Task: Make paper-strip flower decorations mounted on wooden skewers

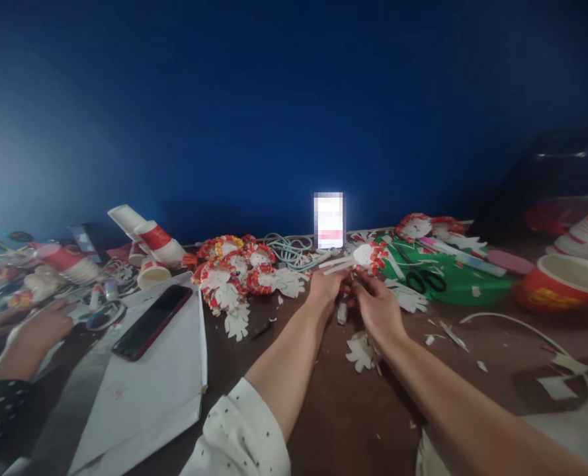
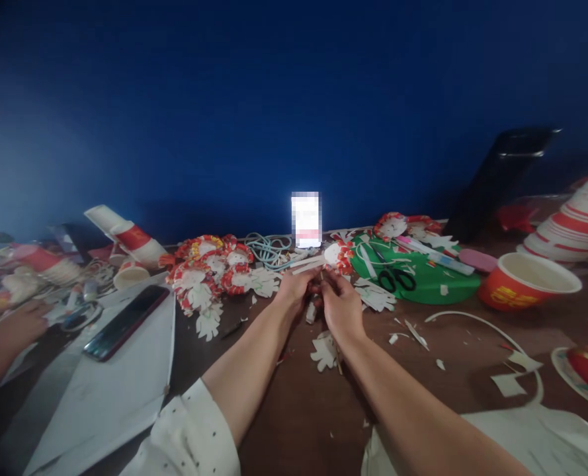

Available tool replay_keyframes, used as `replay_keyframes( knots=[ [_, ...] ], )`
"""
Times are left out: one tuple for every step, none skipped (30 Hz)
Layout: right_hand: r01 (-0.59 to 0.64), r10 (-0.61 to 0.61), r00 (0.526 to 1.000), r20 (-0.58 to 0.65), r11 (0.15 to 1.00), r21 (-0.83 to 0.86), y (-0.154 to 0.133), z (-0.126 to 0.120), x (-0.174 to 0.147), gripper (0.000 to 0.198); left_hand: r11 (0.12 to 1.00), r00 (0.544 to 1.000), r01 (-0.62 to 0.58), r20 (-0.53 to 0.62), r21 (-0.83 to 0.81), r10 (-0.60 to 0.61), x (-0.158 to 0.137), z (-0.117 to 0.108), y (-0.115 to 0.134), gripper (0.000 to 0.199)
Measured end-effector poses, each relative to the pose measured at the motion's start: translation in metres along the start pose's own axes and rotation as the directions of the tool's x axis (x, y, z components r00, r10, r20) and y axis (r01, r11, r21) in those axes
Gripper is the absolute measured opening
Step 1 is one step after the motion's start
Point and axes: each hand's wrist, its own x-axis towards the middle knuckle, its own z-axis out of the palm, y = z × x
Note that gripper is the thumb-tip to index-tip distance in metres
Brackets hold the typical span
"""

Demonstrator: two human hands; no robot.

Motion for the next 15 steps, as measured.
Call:
replay_keyframes(
  knots=[
    [0.004,-0.004,1.0,0.0,1.0,0.016,0.0,0.001,0.001,0.043,1.0,1.0,-0.01,0.019,0.011,0.01,-0.001,0.0,0.001,0.026],
    [0.002,-0.002,1.0,0.01,0.999,0.033,0.0,0.001,0.001,0.04,1.0,0.999,-0.01,0.032,0.025,0.009,-0.001,0.0,0.002,0.026],
    [-0.015,0.014,1.0,0.015,0.999,0.05,0.0,0.002,0.002,0.036,1.0,0.999,-0.009,0.04,0.03,0.008,0.0,-0.001,0.002,0.025],
    [-0.029,0.028,0.999,0.019,0.997,0.066,0.0,0.003,0.002,0.031,0.999,0.999,-0.003,0.047,0.035,0.002,0.0,-0.001,0.002,0.025],
    [-0.041,0.039,0.999,0.018,0.996,0.08,-0.001,0.003,0.002,0.027,0.999,0.999,0.006,0.049,0.038,-0.008,0.002,-0.002,0.002,0.024],
    [-0.055,0.054,0.998,0.021,0.994,0.091,-0.001,0.004,0.002,0.023,0.999,0.998,0.017,0.053,0.042,-0.019,0.003,-0.003,0.001,0.023],
    [-0.072,0.07,0.997,0.025,0.992,0.104,-0.001,0.004,0.003,0.02,0.998,0.997,0.029,0.066,0.049,-0.032,0.005,-0.004,0.0,0.021],
    [-0.093,0.09,0.995,0.032,0.989,0.118,-0.001,0.004,0.003,0.017,0.998,0.996,0.037,0.074,0.054,-0.041,0.007,-0.004,-0.001,0.019],
    [-0.118,0.113,0.993,0.045,0.984,0.135,-0.002,0.004,0.003,0.015,0.998,0.996,0.036,0.075,0.057,-0.04,0.009,-0.005,-0.003,0.018],
    [-0.142,0.135,0.989,0.059,0.977,0.156,-0.002,0.003,0.003,0.014,0.997,0.996,0.035,0.077,0.062,-0.04,0.01,-0.006,-0.004,0.016],
    [-0.163,0.152,0.986,0.075,0.97,0.179,-0.003,0.003,0.003,0.014,0.997,0.997,0.035,0.073,0.068,-0.04,0.011,-0.006,-0.005,0.014],
    [-0.179,0.164,0.983,0.089,0.963,0.203,-0.003,0.003,0.003,0.014,0.997,0.997,0.034,0.064,0.073,-0.038,0.011,-0.007,-0.005,0.012],
    [-0.189,0.17,0.98,0.1,0.955,0.229,-0.004,0.003,0.003,0.016,0.996,0.998,0.038,0.055,0.078,-0.042,0.011,-0.007,-0.005,0.011],
    [-0.196,0.173,0.979,0.109,0.947,0.254,-0.005,0.002,0.003,0.018,0.996,0.998,0.044,0.049,0.08,-0.048,0.01,-0.007,-0.004,0.011],
    [-0.203,0.177,0.977,0.118,0.939,0.278,-0.005,0.002,0.003,0.02,0.996,0.997,0.05,0.05,0.077,-0.054,0.008,-0.007,-0.003,0.012]
  ],
)
